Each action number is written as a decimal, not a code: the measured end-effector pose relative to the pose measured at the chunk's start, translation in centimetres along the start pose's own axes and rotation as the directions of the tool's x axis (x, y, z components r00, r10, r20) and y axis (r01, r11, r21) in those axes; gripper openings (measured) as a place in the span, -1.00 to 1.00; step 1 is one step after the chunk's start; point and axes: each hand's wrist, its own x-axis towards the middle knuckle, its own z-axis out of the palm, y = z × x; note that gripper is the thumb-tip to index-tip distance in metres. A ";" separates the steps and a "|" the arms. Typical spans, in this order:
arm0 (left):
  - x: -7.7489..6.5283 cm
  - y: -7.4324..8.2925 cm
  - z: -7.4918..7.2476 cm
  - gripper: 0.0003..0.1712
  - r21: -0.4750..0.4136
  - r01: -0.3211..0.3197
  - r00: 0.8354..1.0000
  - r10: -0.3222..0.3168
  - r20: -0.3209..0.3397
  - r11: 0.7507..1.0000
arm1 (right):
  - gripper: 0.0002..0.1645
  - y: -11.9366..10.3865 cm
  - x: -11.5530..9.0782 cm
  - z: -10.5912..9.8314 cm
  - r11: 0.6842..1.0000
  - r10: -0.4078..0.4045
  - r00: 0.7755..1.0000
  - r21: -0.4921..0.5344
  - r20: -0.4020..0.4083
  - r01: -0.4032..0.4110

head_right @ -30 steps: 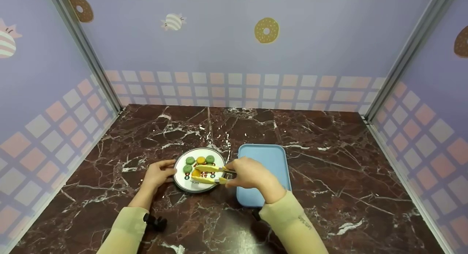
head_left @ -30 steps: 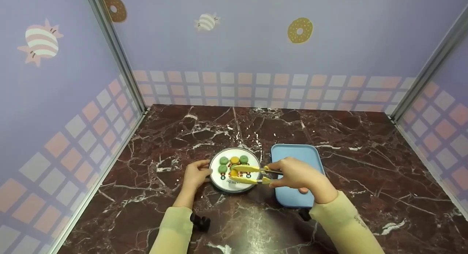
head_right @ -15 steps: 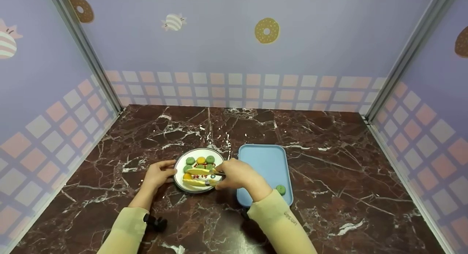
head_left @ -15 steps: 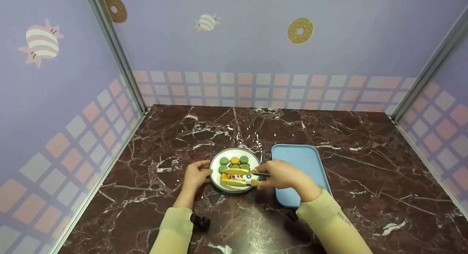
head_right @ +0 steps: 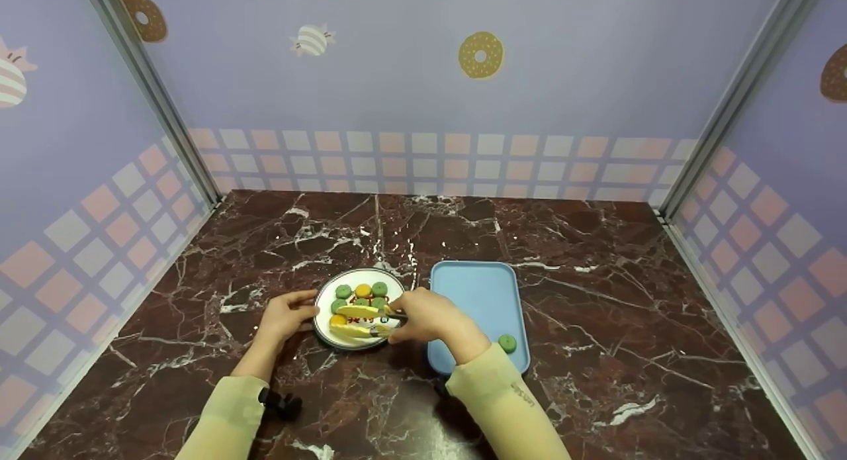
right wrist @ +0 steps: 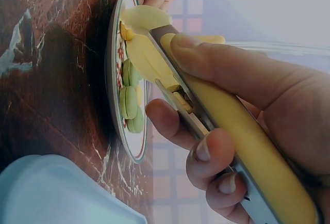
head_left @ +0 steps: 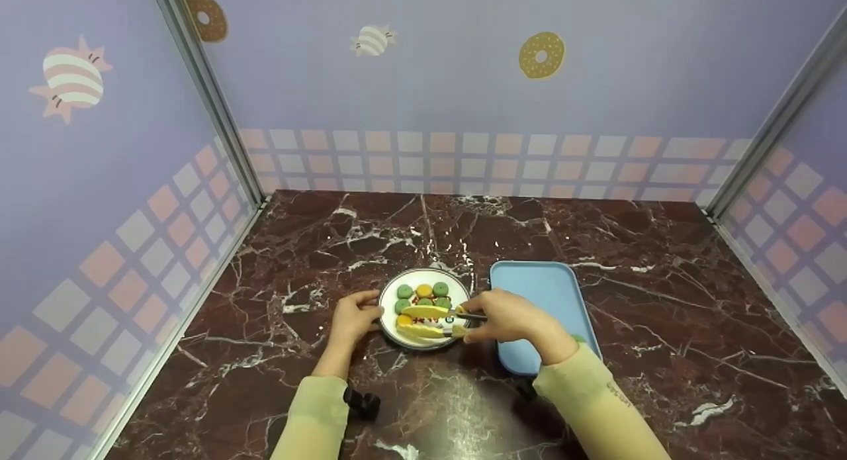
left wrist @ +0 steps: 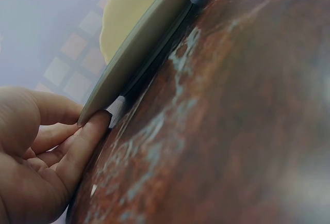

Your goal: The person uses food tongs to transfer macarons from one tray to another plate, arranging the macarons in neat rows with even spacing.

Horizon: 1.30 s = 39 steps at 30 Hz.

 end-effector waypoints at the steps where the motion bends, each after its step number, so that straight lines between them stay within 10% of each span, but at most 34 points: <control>1: 0.0 0.0 0.0 -0.50 0.001 -0.002 1.000 0.002 0.000 1.000 | -0.73 0.0 0.0 0.0 1.000 0.004 1.000 0.002 0.001 -0.004; 39: 0.1 0.0 0.0 -0.49 -0.021 0.001 1.000 -0.001 -0.009 1.000 | -0.43 1.3 -6.8 -2.3 0.987 0.126 0.992 0.100 -0.014 -0.124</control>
